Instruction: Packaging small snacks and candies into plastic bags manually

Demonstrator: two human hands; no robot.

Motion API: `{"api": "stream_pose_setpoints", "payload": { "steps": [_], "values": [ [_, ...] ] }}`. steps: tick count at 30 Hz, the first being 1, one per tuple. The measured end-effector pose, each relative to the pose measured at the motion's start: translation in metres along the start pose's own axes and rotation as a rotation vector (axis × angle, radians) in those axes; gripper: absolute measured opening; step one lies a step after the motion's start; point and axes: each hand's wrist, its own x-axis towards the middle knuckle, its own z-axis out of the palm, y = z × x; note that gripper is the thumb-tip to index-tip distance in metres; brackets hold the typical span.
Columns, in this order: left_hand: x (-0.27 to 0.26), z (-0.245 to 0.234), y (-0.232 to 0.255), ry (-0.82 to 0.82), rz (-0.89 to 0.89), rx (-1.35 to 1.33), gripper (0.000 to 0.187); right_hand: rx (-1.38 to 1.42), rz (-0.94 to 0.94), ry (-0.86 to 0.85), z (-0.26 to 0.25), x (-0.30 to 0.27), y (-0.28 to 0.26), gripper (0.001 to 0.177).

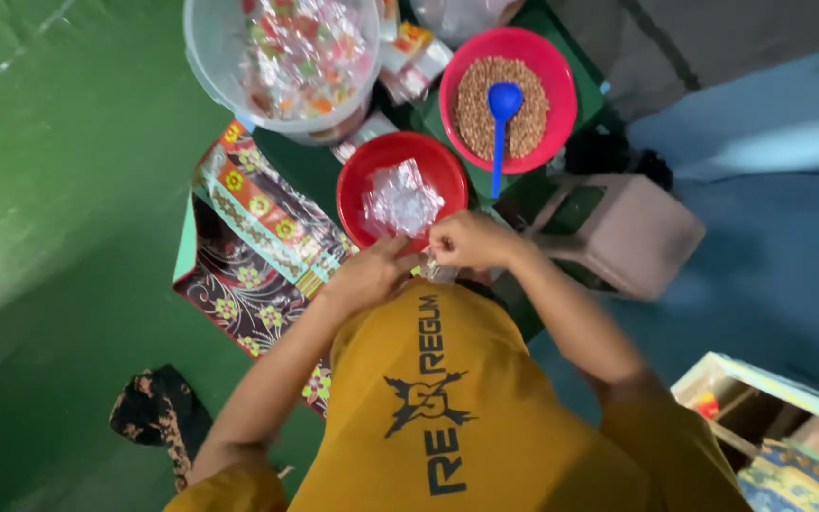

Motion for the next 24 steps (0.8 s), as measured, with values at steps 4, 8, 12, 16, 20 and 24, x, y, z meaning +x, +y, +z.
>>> {"api": "stream_pose_setpoints", "payload": {
  "steps": [4,8,12,16,20,24],
  "values": [
    [0.0,0.0,-0.009,-0.031,0.036,0.028,0.01,-0.165,0.054,0.191,0.0,-0.005,0.023,0.012],
    [0.003,0.012,-0.029,0.178,-0.14,0.069,0.008,-0.337,0.605,0.766,0.002,-0.027,0.063,0.038],
    [0.004,0.009,-0.021,0.232,-0.284,0.038,0.012,-0.061,0.948,0.596,0.019,-0.021,0.121,0.078],
    [0.001,0.01,-0.023,0.26,-0.203,0.058,0.009,0.505,0.801,0.965,0.024,-0.009,0.141,0.051],
    [-0.006,0.009,-0.019,0.27,-0.289,0.042,0.01,0.065,0.623,1.278,0.0,-0.018,0.165,0.02],
    [-0.001,0.0,-0.006,0.27,-0.3,0.051,0.011,0.363,0.501,1.476,-0.032,-0.004,0.191,0.024]
  ]
}}
